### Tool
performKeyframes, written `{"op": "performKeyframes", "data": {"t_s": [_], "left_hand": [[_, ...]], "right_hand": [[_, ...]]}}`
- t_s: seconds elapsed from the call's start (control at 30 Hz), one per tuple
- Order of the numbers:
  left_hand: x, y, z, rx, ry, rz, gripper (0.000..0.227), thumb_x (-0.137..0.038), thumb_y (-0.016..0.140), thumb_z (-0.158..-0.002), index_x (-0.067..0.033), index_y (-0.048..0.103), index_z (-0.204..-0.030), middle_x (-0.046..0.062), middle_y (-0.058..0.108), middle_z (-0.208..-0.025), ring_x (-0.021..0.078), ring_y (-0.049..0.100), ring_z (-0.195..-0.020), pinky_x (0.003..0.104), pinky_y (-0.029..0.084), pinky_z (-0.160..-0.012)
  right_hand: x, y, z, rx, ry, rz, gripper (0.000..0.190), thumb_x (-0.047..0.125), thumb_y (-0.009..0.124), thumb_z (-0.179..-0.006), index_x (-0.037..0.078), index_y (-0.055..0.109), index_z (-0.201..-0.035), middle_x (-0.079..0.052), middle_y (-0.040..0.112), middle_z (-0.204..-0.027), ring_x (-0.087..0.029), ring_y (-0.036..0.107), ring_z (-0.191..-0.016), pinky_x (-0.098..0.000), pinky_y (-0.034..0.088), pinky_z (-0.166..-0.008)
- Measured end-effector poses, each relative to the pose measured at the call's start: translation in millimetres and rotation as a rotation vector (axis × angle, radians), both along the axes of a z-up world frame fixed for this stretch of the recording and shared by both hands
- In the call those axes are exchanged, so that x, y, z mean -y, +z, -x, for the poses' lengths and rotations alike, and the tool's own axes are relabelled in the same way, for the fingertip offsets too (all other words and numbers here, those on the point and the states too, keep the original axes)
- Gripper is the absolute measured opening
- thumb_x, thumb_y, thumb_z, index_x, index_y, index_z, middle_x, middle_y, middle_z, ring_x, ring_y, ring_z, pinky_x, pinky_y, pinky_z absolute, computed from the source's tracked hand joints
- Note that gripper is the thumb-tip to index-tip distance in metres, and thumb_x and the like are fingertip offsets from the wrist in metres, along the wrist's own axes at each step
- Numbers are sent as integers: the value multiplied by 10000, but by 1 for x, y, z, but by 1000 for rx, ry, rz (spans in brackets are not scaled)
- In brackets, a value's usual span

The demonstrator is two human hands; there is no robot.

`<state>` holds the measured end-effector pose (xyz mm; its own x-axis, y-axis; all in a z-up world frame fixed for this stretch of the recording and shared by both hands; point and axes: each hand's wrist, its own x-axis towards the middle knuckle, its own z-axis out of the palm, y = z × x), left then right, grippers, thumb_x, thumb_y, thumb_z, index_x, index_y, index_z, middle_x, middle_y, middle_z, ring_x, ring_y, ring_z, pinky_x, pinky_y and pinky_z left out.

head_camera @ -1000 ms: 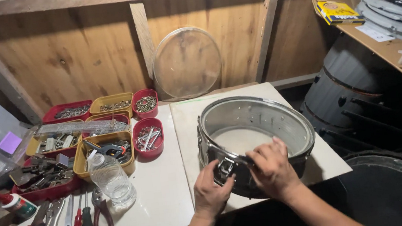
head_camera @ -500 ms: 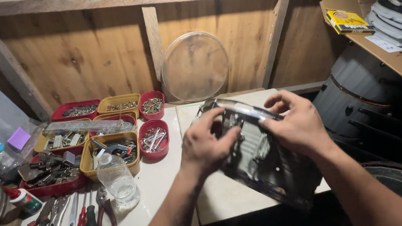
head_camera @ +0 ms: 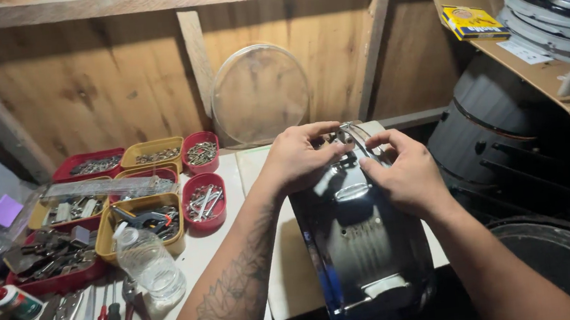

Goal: The person taps and presses on the drumhead of a snare drum, then flips the drum over to work on the hardware. They manipulate the tension rods and lugs on the shell, adjusting the drum's tuning mechanism.

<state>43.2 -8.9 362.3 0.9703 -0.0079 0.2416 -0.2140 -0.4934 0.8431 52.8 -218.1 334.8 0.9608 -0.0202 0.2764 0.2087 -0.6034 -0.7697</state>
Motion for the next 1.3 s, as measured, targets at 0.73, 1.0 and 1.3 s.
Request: {"op": "performKeyframes", "data": {"t_s": [0.73,1.0,1.3], "left_hand": [[41,2,-37,-8,8,-159,457,-489,694,-742,-323,751,-1164,-18,791,-1096,250,698,-1178,441,545,-1034],[44,14,-34,-7,14,-176,412,-459,654,-767,-283,768,-1121,-1,801,-1063,265,706,-1164,431,553,-1018],[49,6,-48,56,-28,-99,388,-486,692,-757,-296,788,-1081,-4,807,-1016,277,726,-1118,445,577,-966]], "right_hand": [[26,-9,-33,479,177,122,275,178,733,-911,276,791,-1161,-8,762,-1131,-325,688,-1054,-476,531,-892],[22,-4,-51,254,63,138,220,322,690,-961,343,769,-1165,-10,746,-1022,-261,679,-1023,-448,533,-935],[34,-14,-61,341,129,88,207,245,713,-941,263,783,-1135,-8,753,-1043,-252,692,-1005,-424,529,-893]]}}
